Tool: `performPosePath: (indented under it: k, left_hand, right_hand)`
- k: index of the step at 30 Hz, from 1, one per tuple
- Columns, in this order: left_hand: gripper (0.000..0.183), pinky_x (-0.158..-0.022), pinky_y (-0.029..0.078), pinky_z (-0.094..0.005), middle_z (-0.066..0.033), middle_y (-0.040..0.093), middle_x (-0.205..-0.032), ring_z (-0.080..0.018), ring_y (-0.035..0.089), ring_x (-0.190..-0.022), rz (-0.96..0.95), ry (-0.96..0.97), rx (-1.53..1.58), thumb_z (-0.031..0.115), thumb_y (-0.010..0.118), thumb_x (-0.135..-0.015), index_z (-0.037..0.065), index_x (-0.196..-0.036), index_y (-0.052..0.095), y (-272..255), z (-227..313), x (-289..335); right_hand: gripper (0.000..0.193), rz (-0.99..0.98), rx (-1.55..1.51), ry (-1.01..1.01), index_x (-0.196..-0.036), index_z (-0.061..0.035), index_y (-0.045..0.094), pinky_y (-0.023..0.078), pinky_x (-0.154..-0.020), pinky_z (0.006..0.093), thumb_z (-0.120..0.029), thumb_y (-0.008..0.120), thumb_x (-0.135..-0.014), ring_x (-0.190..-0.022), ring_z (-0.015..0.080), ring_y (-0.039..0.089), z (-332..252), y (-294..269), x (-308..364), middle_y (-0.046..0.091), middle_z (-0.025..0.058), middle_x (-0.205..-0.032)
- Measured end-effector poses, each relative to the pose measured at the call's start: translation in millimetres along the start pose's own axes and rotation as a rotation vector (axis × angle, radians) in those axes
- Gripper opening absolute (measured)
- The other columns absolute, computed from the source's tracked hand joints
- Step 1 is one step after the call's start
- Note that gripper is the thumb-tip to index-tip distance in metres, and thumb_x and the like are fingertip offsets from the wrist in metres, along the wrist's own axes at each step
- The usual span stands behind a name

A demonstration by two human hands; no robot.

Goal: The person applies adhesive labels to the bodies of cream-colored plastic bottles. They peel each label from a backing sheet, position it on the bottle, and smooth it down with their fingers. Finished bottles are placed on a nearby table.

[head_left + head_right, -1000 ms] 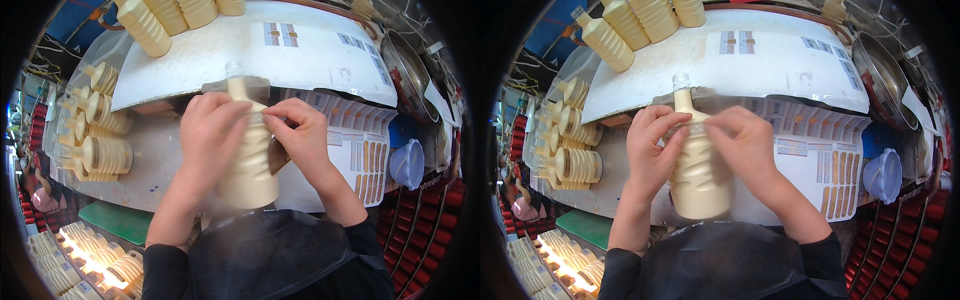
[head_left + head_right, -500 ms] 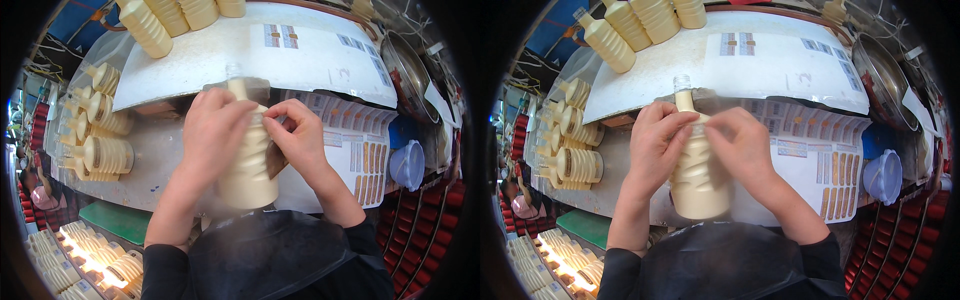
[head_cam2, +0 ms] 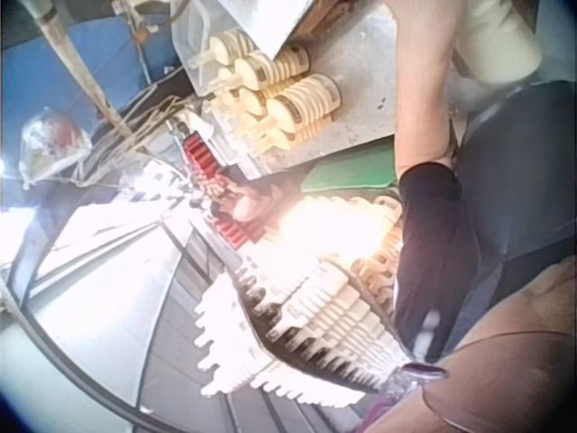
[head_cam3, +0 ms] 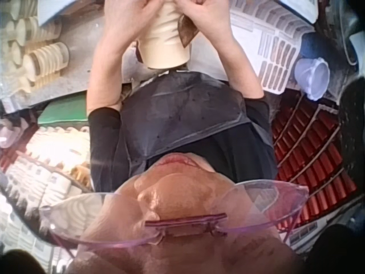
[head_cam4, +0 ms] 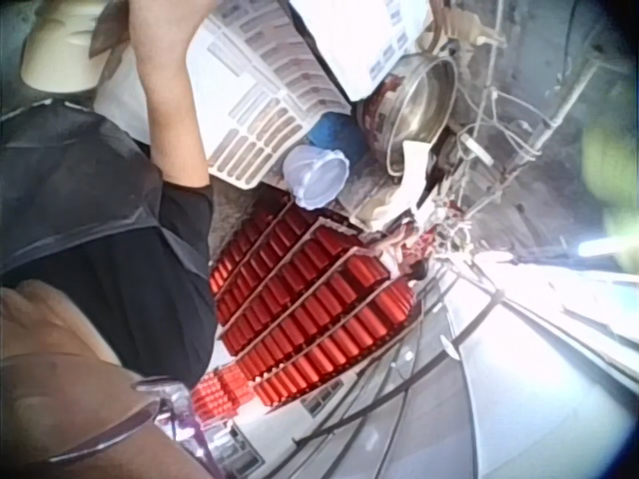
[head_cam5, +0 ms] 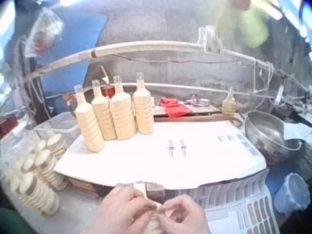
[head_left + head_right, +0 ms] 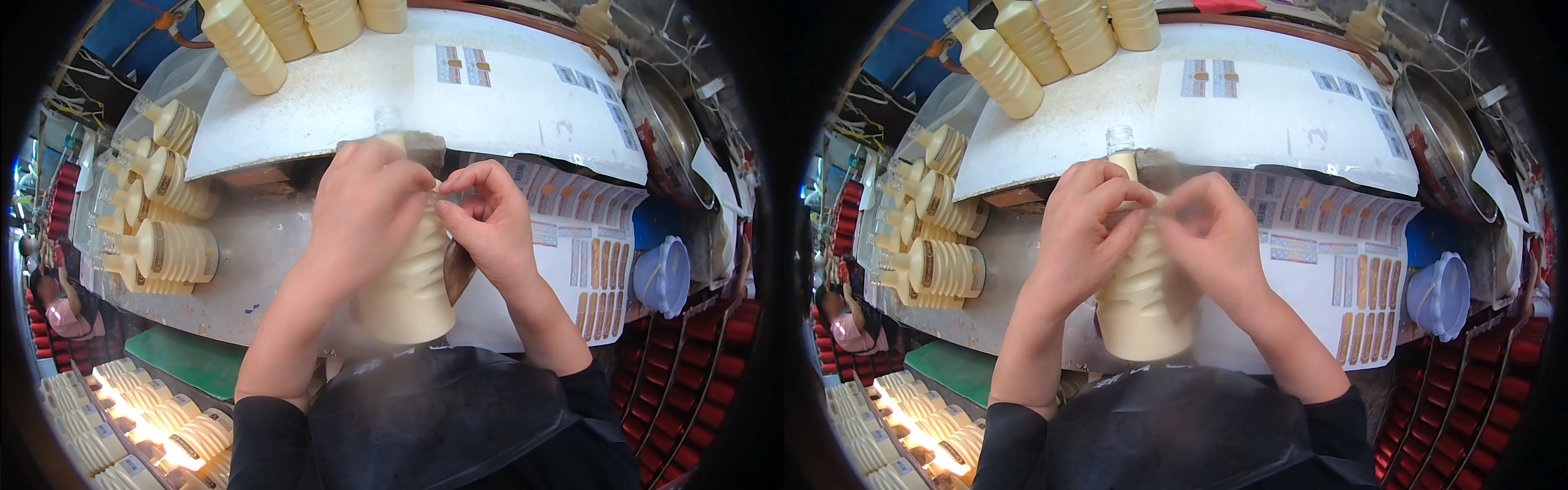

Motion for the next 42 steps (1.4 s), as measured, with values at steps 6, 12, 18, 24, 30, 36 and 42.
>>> performPosePath:
  k: [6,12,18,24,30,36,42]
  left_hand:
    - [0.012,-0.081,0.05,-0.0415,-0.0056,0.063,-0.091,-0.031,0.059,-0.091,-0.013,-0.037,0.013,0.007,0.075,-0.078,0.012,-0.089,0.073,2,-4,1]
    - [0.011,-0.082,0.05,-0.0416,-0.005,0.063,-0.092,-0.0308,0.059,-0.092,0.001,-0.041,0.02,0.007,0.075,-0.078,0.012,-0.087,0.071,2,-5,1]
    - [0.01,-0.082,0.049,-0.0417,-0.0047,0.063,-0.092,-0.0307,0.059,-0.091,0.016,-0.03,0.021,0.008,0.075,-0.077,0.011,-0.084,0.069,2,-6,3]
    - [0.01,-0.082,0.049,-0.042,-0.0051,0.063,-0.092,-0.0308,0.058,-0.092,0.031,-0.045,0.039,0.008,0.075,-0.078,0.011,-0.085,0.07,2,-7,4]
    - [0.01,-0.083,0.049,-0.0416,-0.005,0.063,-0.092,-0.0305,0.058,-0.092,0.027,-0.047,0.04,0.008,0.075,-0.078,0.011,-0.086,0.07,3,-7,5]
    - [0.012,-0.082,0.047,-0.0394,-0.0063,0.062,-0.094,-0.029,0.057,-0.093,0.01,-0.052,0.057,0.007,0.074,-0.079,0.009,-0.091,0.07,3,-8,6]
    - [0.019,-0.091,0.049,-0.0323,-0.0063,0.067,-0.107,-0.0204,0.06,-0.101,0.084,-0.229,0.369,0.002,0.065,-0.09,0.006,-0.108,0.071,-1,-35,23]
  right_hand:
    - [0.023,0.06,-0.008,0.035,-0.107,-0.0037,0.056,0.045,-0.063,0.0165,0.007,0.067,-0.09,-0.075,0.0008,0.055,5,3,-8,0.061,0.0014,-0.101]
    - [0.021,0.01,-0.275,0.004,-0.107,-0.0053,0.055,0.045,-0.061,0.0186,0.005,0.066,-0.092,-0.073,0.0026,0.055,4,4,-10,0.06,0.0004,-0.096]
    - [0.023,0.007,-0.108,0.049,-0.114,-0.0025,0.062,0.045,-0.064,0.018,-0.003,0.072,-0.094,-0.073,0.0022,0.055,10,-6,-4,0.064,-0.0004,-0.097]
    - [0.009,0.005,0.168,-0.061,-0.102,-0.0014,0.068,0.046,-0.067,0.0183,-0.005,0.073,-0.095,-0.075,0.0,0.056,7,4,-3,0.064,-0.0038,-0.093]
    - [0.012,0.021,-0.095,-0.062,-0.109,-0.0021,0.068,0.044,-0.065,0.0177,-0.006,0.069,-0.098,-0.072,0.0008,0.055,3,4,-4,0.066,-0.0021,-0.097]
    - [0.018,0.004,-0.096,0.093,-0.115,-0.0015,0.071,0.042,-0.062,0.0185,-0.01,0.068,-0.099,-0.069,0.0018,0.051,10,-1,-3,0.067,-0.0008,-0.093]
    - [0.009,0.038,0.306,-0.13,-0.093,-0.0019,0.072,0.041,-0.063,0.0199,-0.009,0.076,-0.091,-0.068,0.0018,0.049,-17,6,-4,0.065,-0.0036,-0.088]
Point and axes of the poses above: each hand's wrist, its own x-axis away from the middle knuckle, its own y-axis out of the palm, z = x × y, the point moved 8 cm from there along -x, towards the middle knuckle
